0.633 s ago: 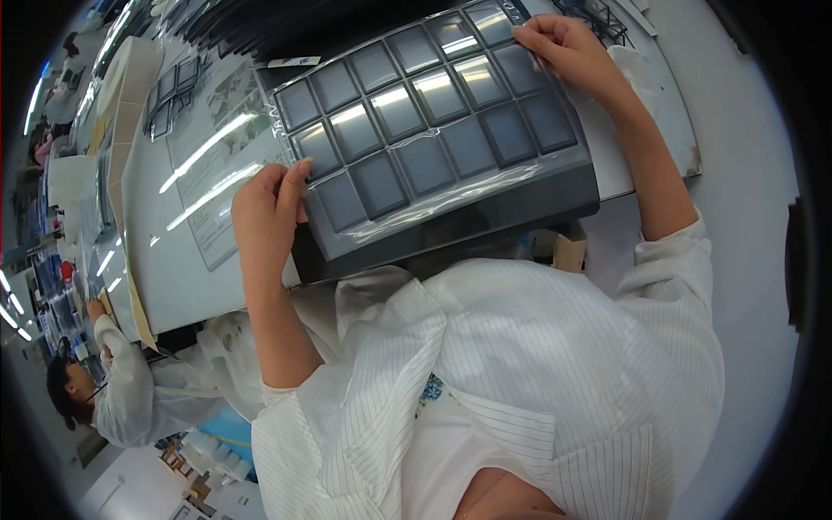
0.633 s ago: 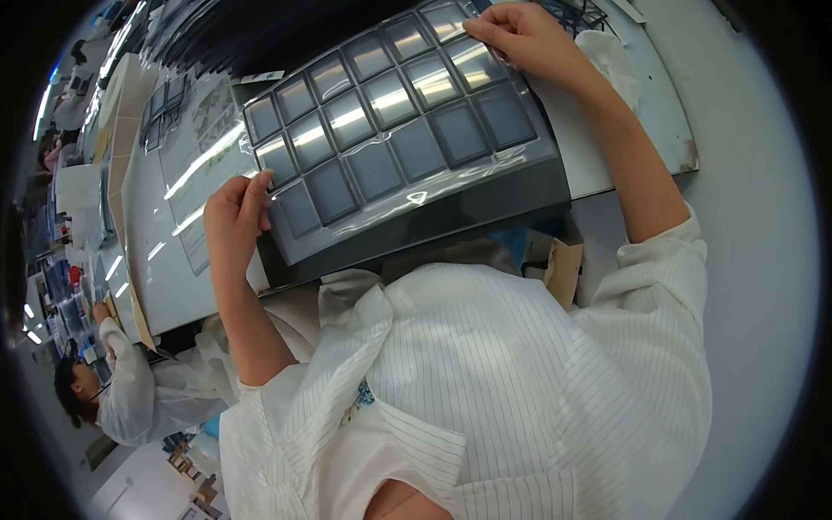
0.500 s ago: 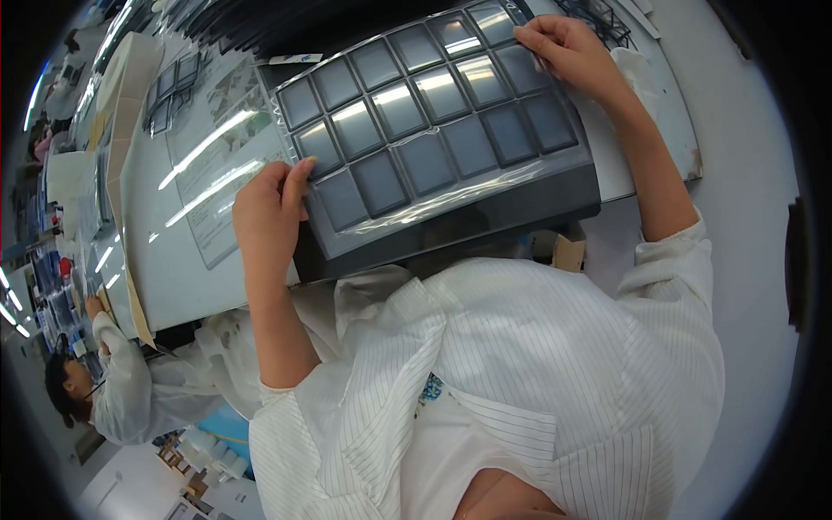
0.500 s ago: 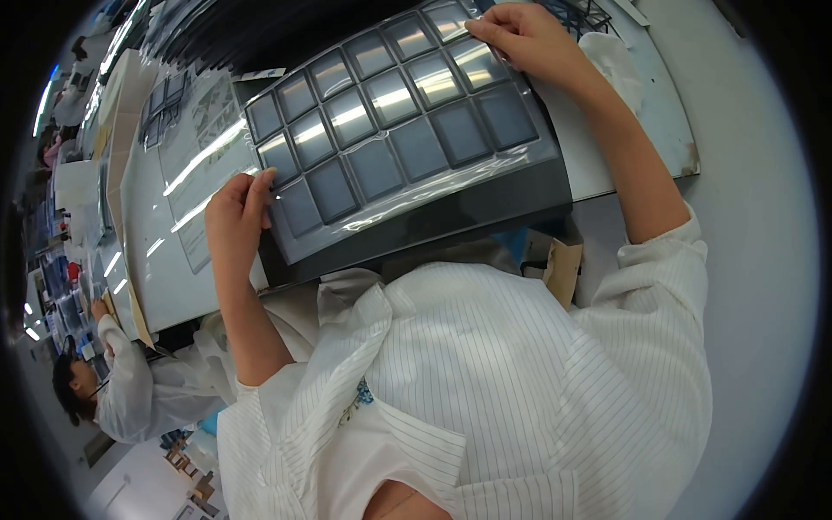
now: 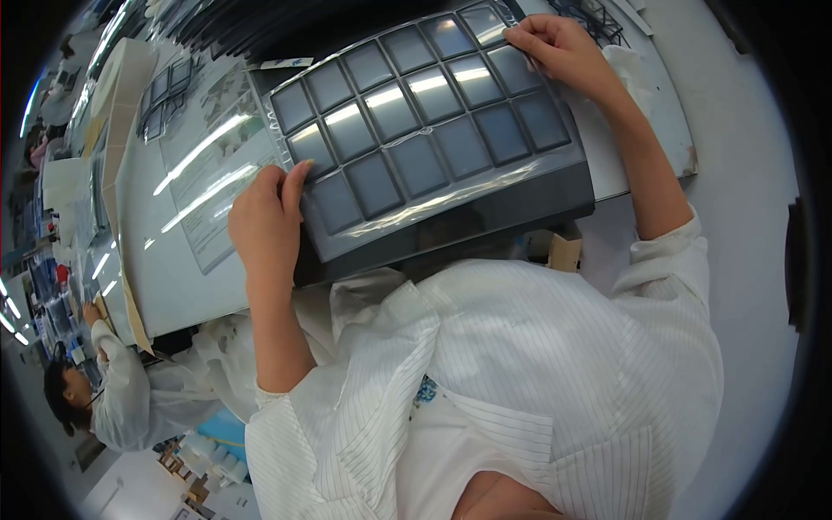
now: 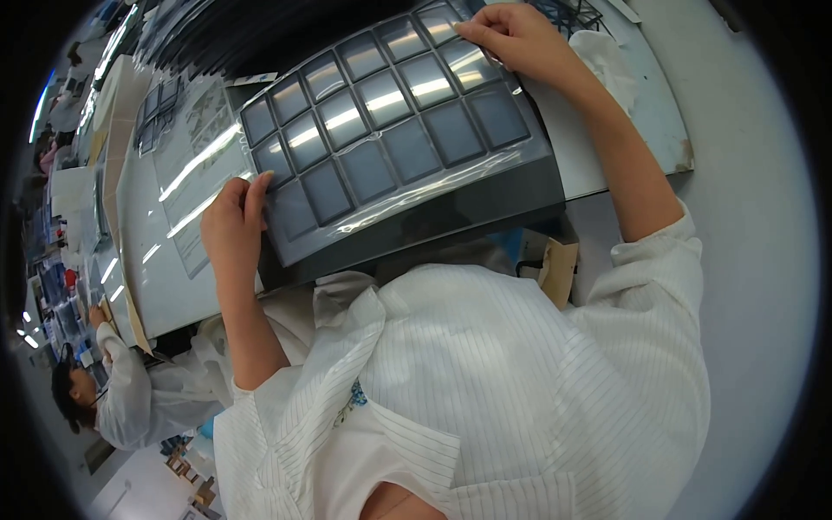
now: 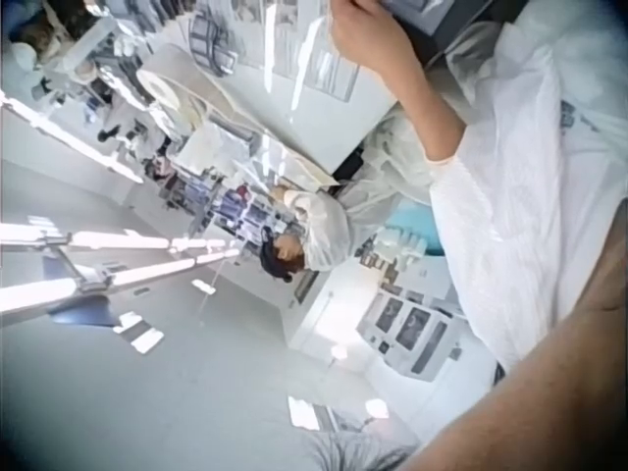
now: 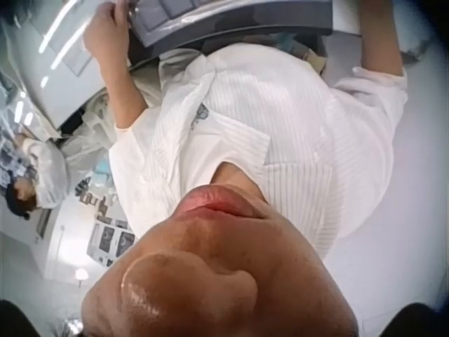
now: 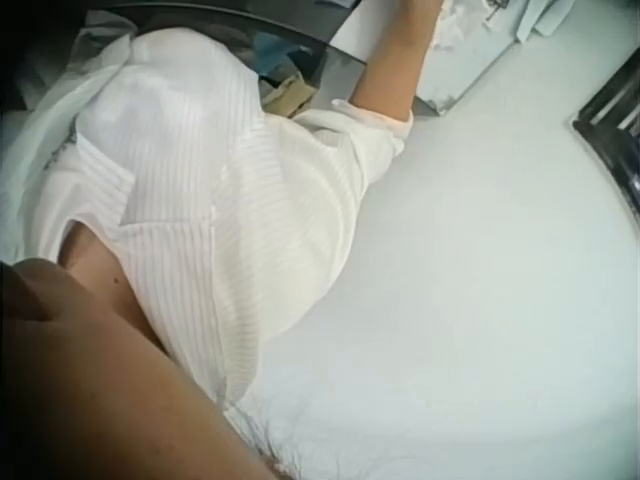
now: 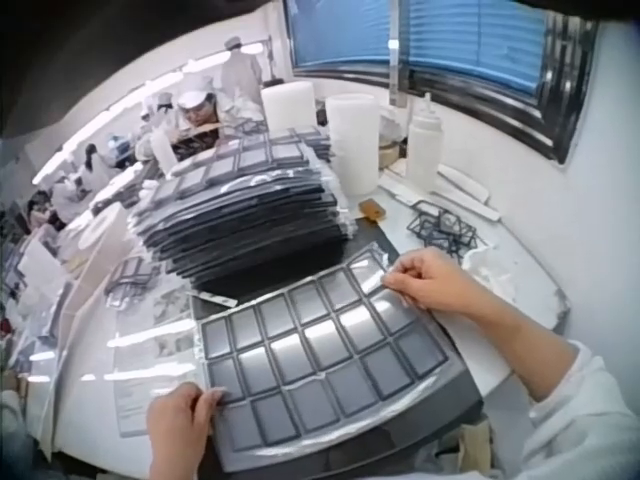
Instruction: Inspecting and cleaning a plastic grid tray containing small components using a wipe.
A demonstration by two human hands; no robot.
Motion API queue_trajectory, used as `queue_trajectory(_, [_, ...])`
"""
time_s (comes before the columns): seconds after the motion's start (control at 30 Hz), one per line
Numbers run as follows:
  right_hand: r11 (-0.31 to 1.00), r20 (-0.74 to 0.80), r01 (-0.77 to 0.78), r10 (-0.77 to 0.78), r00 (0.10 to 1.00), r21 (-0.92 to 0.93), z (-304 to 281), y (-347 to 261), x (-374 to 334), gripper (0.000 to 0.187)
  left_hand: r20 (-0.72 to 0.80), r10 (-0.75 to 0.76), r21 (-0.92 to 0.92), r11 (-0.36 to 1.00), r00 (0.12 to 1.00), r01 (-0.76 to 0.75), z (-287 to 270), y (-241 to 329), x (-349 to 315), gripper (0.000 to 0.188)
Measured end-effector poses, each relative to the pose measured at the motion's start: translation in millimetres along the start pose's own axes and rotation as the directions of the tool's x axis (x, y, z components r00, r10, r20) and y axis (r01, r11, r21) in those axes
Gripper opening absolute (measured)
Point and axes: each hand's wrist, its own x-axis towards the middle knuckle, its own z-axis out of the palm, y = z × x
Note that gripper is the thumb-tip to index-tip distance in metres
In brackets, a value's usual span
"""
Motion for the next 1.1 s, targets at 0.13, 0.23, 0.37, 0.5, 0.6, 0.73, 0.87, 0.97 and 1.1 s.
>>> queue_trajectory(0.13, [0.995,0.023,-0.068,0.069,0.997,-0.07,-2,-7,-3,0.023,-0.084,0.03,0.132,0.991,0.996,-0.019,3,3,-8,0.044])
queue_trajectory(0.23, [0.953,-0.273,0.096,-0.177,0.946,-0.287,4,-16,-8,0.027,-0.154,0.037,0.207,0.978,0.987,-0.004,3,11,-13,0.043])
queue_trajectory(0.37, [0.979,-0.362,0.103,-0.162,0.918,-0.177,-3,-26,-7,0.021,-0.236,-0.004,0.146,0.989,0.972,0.039,-3,8,-24,0.032])
queue_trajectory(0.5, [0.936,-0.267,0.274,-0.329,0.906,-0.222,4,-35,-16,0.021,-0.332,0.133,-0.074,0.983,0.934,-0.166,-8,-1,-35,0.012])
queue_trajectory(0.6, [0.864,0.06,0.455,-0.453,0.89,-0.215,17,-51,-36,0.016,-0.283,0.155,-0.193,0.957,0.947,-0.215,-23,7,-44,0.009])
queue_trajectory(0.73, [0.632,0.406,0.718,-0.598,0.691,-0.292,53,-93,-78,0.025,-0.078,0.588,0.063,0.809,0.805,-0.584,-35,9,-57,0.025])
queue_trajectory(0.87, [0.508,0.456,0.795,-0.651,0.607,-0.332,73,-89,-86,0.033,0.042,0.645,0.158,0.75,0.763,-0.642,-28,4,-65,0.035])
queue_trajectory(0.97, [0.443,0.479,0.811,-0.655,0.584,-0.383,78,-87,-87,0.032,0.022,0.709,0.288,0.671,0.705,-0.684,-22,4,-67,0.032])
queue_trajectory(1.1, [0.326,0.508,0.818,-0.658,0.556,-0.474,84,-92,-94,0.028,0.007,0.744,0.423,0.603,0.668,-0.676,-9,2,-74,0.031])
